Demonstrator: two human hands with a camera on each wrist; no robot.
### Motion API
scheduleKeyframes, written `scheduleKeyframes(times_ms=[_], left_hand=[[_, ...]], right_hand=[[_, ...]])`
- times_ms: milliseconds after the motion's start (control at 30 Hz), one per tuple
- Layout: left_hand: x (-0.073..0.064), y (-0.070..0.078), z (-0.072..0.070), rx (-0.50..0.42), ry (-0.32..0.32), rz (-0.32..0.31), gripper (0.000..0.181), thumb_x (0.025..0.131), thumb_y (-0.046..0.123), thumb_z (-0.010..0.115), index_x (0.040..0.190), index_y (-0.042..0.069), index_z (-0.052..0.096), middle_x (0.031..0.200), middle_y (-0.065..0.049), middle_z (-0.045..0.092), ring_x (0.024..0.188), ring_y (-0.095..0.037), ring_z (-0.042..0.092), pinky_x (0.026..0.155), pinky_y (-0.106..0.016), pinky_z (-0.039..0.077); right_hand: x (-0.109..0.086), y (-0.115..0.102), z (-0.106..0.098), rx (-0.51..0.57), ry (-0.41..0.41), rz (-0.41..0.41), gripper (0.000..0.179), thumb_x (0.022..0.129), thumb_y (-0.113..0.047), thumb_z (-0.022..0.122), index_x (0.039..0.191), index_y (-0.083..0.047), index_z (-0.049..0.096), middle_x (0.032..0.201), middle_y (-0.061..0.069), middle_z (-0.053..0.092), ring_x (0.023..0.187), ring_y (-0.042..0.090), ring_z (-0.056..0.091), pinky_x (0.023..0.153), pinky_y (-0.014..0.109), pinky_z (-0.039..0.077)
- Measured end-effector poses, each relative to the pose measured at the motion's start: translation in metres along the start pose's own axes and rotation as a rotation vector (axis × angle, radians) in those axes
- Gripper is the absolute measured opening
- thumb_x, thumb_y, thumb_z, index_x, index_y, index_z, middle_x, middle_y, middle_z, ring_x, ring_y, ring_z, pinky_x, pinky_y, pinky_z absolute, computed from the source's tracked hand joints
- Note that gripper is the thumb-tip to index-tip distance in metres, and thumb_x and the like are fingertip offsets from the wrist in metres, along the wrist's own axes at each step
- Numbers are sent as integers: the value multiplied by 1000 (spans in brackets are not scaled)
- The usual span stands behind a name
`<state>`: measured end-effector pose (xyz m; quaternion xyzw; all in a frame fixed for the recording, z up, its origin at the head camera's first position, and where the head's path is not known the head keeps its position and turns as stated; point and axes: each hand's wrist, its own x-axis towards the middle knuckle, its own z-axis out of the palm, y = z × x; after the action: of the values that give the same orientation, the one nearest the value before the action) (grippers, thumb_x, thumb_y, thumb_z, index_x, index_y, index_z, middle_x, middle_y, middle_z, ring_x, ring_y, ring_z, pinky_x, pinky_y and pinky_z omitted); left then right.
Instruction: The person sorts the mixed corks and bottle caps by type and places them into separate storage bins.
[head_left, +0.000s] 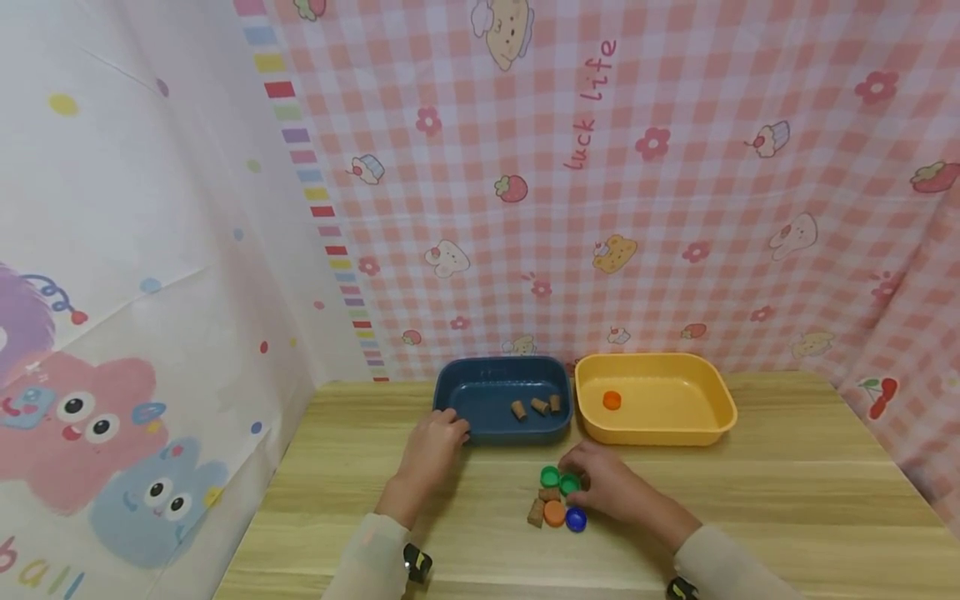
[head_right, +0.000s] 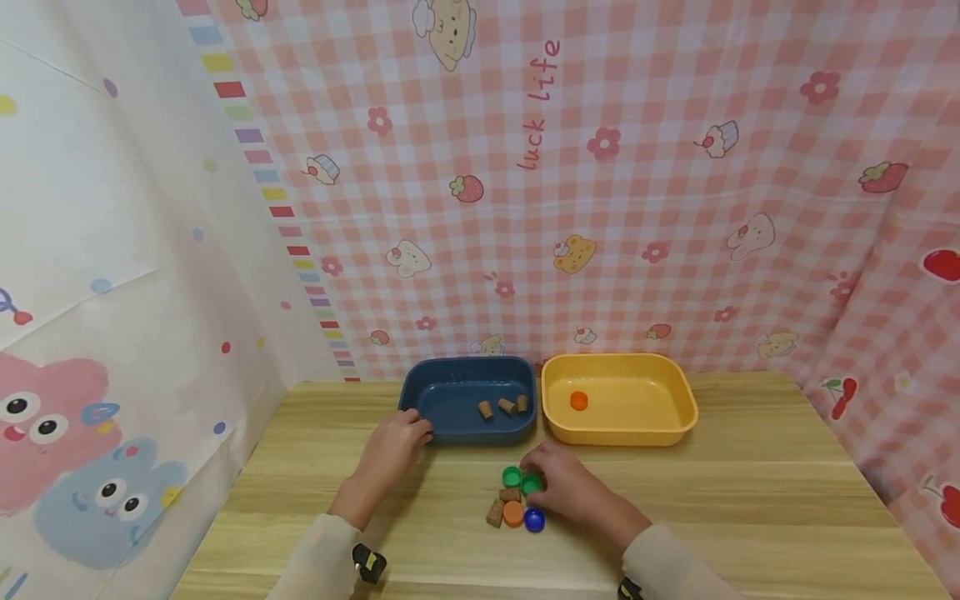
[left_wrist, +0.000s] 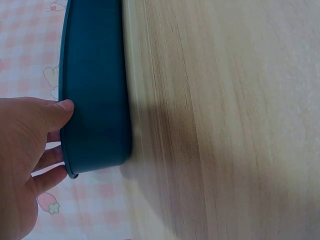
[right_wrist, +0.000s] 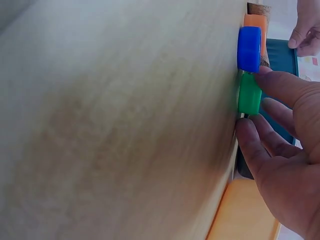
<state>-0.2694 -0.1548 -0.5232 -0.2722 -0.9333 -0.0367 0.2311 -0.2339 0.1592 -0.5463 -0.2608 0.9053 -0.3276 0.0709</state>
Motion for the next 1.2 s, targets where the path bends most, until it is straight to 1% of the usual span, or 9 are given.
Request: scheduleKeyframes(times_ms=[167, 367, 600, 767, 967, 1200], left_hand=[[0, 1, 0, 1, -1, -5, 7, 89, 15, 81, 85, 13, 76, 77, -1, 61, 70, -20, 59, 68, -33, 54], [0, 1, -1, -18, 18, 1, 8, 88, 14, 82, 84, 12, 76, 77, -2, 61, 69, -20, 59, 67, -34, 54], [0, 0, 0, -12, 19, 3, 7, 88, 14, 81, 84, 12, 76, 77, -1, 61, 69, -20, 58, 67, -34, 53], [1, 1, 0, -3, 25, 7, 9, 88, 14, 82, 82, 12, 76, 75, -1, 60, 68, -20, 57, 66, -34, 53], [1, 2, -1, 1, 8, -3, 8, 89, 14, 81, 83, 13, 76, 76, -1, 60, 68, -19, 57, 67, -34, 53], [1, 2, -1, -5, 4, -7, 6, 89, 14, 81, 84, 13, 77, 76, 0, 61, 69, -19, 57, 68, -33, 53]], right_hand=[[0, -2, 1, -12, 4, -3, 26, 85, -15, 85, 106, -10, 71, 103, -2, 64, 89, 12, 58, 78, 28, 54], [0, -2, 1, -31, 8, 10, 24, 84, -11, 84, 104, -11, 71, 98, -3, 64, 86, 11, 55, 75, 27, 52], [0, -1, 1, -49, 8, 21, 23, 83, -9, 85, 101, -12, 70, 95, -2, 65, 85, 12, 57, 76, 29, 53], [-2, -1, 0, -62, 13, 2, 23, 82, -8, 85, 100, -11, 71, 94, -2, 65, 85, 12, 57, 77, 30, 54], [-3, -3, -1, -60, 14, -10, 22, 82, -7, 85, 99, -11, 71, 93, -2, 65, 84, 12, 57, 76, 29, 53], [-5, -1, -2, -43, 17, 24, 22, 83, -8, 84, 101, -12, 72, 95, -3, 65, 86, 12, 59, 78, 30, 55]])
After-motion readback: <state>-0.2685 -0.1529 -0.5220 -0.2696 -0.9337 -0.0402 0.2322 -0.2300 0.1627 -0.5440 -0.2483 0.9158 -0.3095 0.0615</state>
